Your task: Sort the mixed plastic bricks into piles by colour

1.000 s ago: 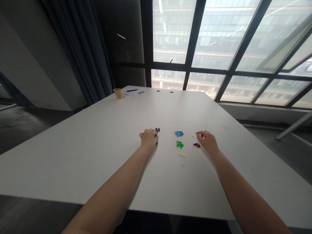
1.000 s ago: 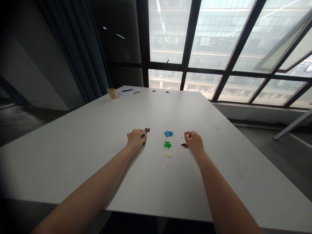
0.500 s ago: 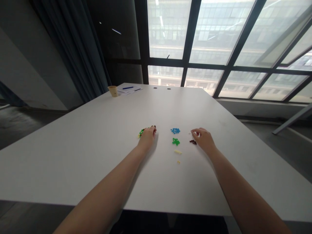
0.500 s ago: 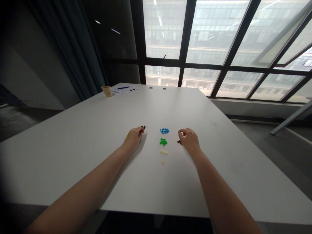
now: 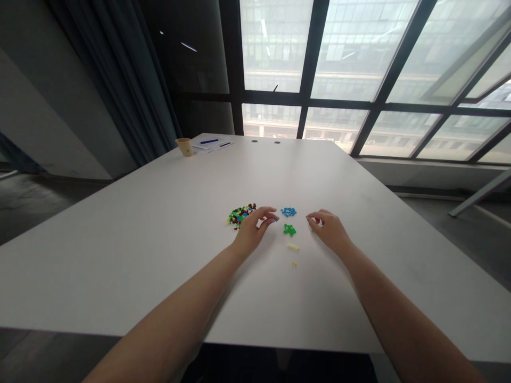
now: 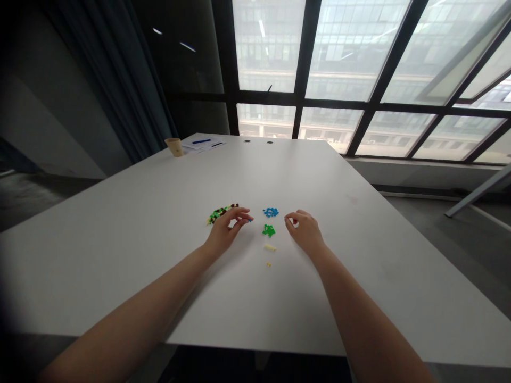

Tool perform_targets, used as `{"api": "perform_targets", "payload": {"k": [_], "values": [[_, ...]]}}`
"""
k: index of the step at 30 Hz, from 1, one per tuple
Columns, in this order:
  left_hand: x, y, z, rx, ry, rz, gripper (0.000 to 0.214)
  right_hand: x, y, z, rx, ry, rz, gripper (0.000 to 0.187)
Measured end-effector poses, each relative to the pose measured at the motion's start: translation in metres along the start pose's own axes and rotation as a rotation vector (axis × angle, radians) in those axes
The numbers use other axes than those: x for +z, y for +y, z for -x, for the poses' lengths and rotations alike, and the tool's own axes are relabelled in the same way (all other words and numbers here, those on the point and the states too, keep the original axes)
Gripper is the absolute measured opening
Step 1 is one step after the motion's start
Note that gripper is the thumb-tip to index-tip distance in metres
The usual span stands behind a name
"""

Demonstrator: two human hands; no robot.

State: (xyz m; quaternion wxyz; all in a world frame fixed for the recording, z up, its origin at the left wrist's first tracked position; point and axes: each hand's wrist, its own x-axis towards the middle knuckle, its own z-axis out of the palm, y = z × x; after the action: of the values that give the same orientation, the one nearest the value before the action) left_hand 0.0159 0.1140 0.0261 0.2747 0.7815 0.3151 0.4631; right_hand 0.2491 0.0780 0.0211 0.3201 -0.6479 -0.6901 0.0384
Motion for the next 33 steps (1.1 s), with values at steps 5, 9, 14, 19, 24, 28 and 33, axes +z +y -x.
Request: {"api": "perform_targets", "payload": {"k": [5, 9, 14, 19, 24, 28, 33], "values": [[0.000, 0.002, 0.000, -0.018, 0.028, 0.030, 0.018, -0.001, -0.001, 0.000, -0.024, 0.021, -0.015, 0.022], [0.000, 0.004, 0.000, -0.051, 0.018, 0.047, 0.019, -0.003, -0.006, 0.001, -0.057, 0.042, -0.033, 0.022], [0.002, 0.009, 0.002, -0.137, -0.056, 0.093, 0.025, -0.005, -0.026, 0.006, -0.220, 0.069, -0.094, 0.019], [0.007, 0.008, 0.003, -0.168, -0.184, 0.244, 0.032, 0.001, -0.047, 0.013, -0.389, 0.036, -0.130, 0.018], [0.011, 0.001, 0.003, -0.208, -0.221, 0.336, 0.036, 0.011, -0.051, 0.016, -0.440, 0.027, -0.101, 0.016], [0.016, -0.003, 0.004, -0.242, -0.237, 0.379, 0.036, 0.012, -0.050, 0.017, -0.435, 0.033, -0.074, 0.015], [0.014, -0.004, 0.000, -0.267, -0.160, 0.258, 0.030, 0.015, -0.045, 0.014, -0.334, 0.012, -0.044, 0.014]]}}
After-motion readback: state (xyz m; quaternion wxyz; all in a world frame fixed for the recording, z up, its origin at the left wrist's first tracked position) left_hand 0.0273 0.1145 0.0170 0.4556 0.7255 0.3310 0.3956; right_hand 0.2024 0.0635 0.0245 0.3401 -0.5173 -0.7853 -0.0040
